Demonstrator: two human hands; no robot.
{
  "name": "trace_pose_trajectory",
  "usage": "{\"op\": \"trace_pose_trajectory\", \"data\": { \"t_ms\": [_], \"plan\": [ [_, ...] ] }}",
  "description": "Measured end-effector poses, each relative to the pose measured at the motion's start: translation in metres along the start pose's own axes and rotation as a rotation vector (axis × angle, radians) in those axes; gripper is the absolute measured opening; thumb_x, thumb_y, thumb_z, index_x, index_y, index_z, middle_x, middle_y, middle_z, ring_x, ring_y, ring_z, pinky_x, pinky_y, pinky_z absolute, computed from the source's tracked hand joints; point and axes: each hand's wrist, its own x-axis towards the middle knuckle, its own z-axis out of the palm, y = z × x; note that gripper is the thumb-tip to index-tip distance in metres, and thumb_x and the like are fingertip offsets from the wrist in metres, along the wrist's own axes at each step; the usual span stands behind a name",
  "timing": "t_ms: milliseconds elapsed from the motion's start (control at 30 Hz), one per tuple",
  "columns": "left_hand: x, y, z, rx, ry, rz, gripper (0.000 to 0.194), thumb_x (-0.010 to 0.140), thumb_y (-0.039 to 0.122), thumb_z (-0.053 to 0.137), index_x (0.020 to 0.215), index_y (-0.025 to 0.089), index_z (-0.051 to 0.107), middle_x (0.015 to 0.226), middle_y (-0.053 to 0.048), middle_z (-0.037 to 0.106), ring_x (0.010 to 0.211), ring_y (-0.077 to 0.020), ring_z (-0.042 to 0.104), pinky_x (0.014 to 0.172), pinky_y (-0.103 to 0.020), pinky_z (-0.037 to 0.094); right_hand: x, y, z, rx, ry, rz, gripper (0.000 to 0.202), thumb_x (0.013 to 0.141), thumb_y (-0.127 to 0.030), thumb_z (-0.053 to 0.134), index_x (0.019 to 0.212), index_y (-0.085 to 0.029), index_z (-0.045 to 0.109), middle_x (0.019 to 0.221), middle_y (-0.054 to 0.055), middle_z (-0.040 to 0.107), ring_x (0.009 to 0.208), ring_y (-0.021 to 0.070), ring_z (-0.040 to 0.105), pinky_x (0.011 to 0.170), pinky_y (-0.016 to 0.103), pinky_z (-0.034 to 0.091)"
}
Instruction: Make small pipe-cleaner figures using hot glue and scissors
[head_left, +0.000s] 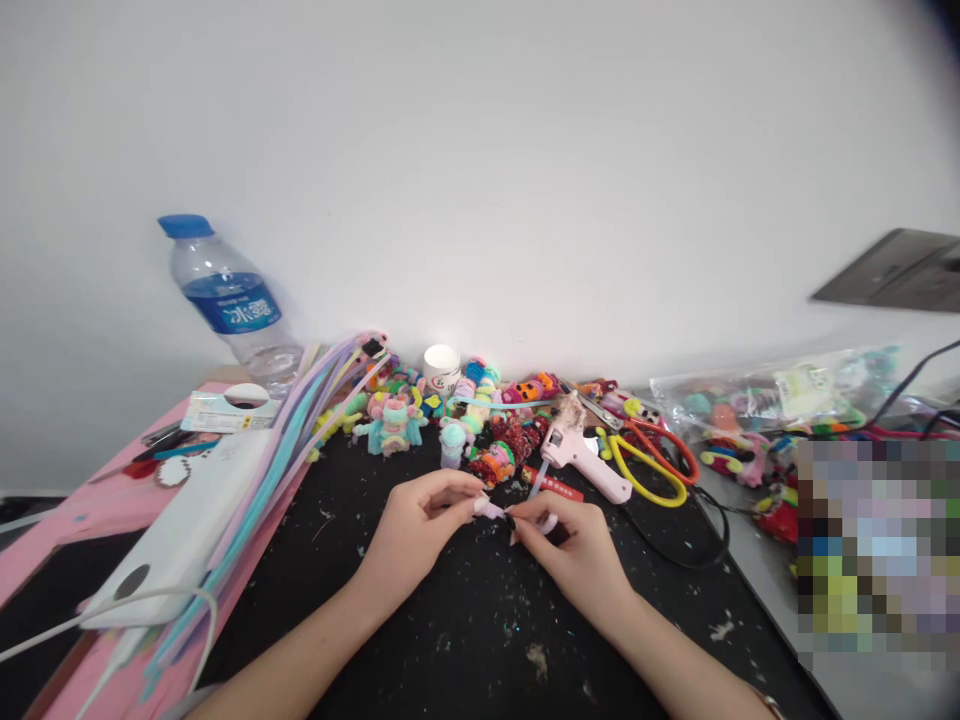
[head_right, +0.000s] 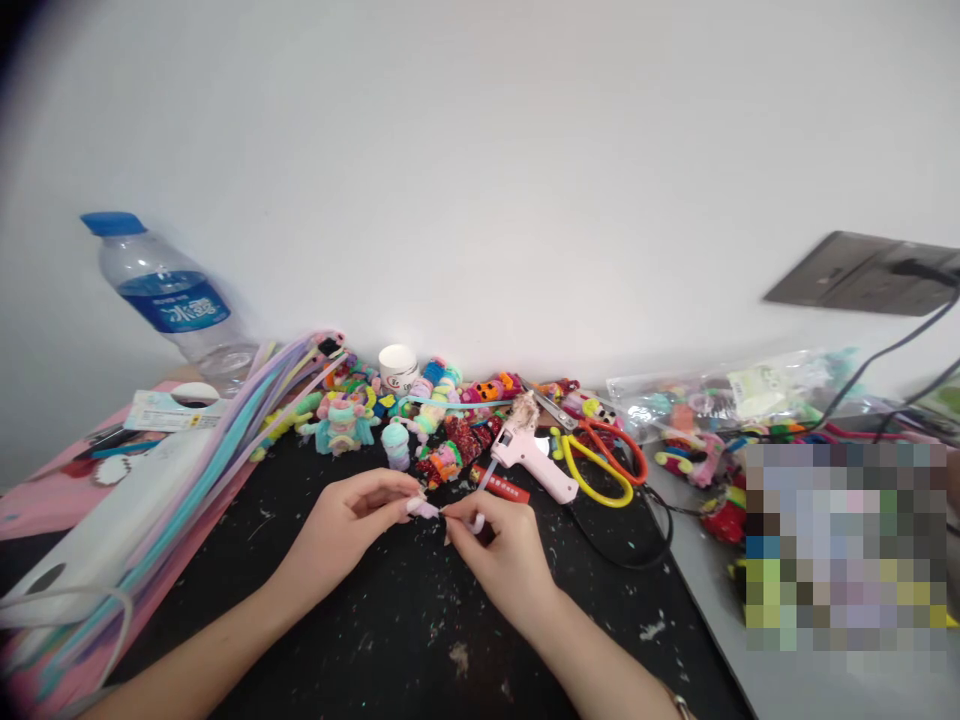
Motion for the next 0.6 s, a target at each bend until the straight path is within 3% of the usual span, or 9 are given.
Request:
{"op": "trace_pose_trajectory", "data": {
  "t_ms": [200,367,467,600],
  "plan": [
    [-0.0016,-0.0008,0.0006,0.033,0.007,0.027,0.010,0.073,0.018,0.060,0.080,0.017,0.067,0.082,-0.003,0.071,0.080,-0.0181,0.065,0.074,-0.025,0.051,0.0022,0.0011,-0.0003,-0.023,-0.047,0.033,0.018,0.083,-0.020,0.050,0.068,-0.016,0.059,0.054,-0.001,0.058,0.050,0.0120,0.053,0.049,0.021,0.039],
    [-0.0023,0.0002,-0.0003,0.056,0.013,0.048,0.015,0.077,0.023,0.058,0.090,0.017,0.064,0.086,-0.004,0.068,0.074,-0.0169,0.065,0.067,-0.025,0.050,0.0007,0.0031,-0.0007,-0.059,0.025,0.029,0.022,0.084,-0.022,0.048,0.063,-0.016,0.055,0.050,-0.001,0.053,0.047,0.0115,0.049,0.047,0.021,0.037],
    [-0.0031,0.0021,-0.0016,0.160,0.024,0.130,0.014,0.081,0.026,0.054,0.089,0.017,0.061,0.089,-0.004,0.062,0.067,-0.0138,0.060,0.059,-0.023,0.046,-0.0004,0.0019,-0.0012,-0.071,0.057,0.014,0.022,0.083,-0.022,0.049,0.063,-0.017,0.055,0.051,-0.001,0.053,0.047,0.0113,0.048,0.046,0.021,0.036],
    [-0.0046,0.0030,-0.0018,0.395,0.003,0.274,0.018,0.085,0.026,0.048,0.074,0.017,0.059,0.073,-0.001,0.054,0.064,-0.0124,0.050,0.055,-0.022,0.038,-0.0026,0.0005,-0.0004,-0.066,0.023,-0.027,0.019,0.083,-0.020,0.050,0.065,-0.017,0.056,0.051,-0.002,0.053,0.047,0.0103,0.048,0.046,0.020,0.037]
  ]
}}
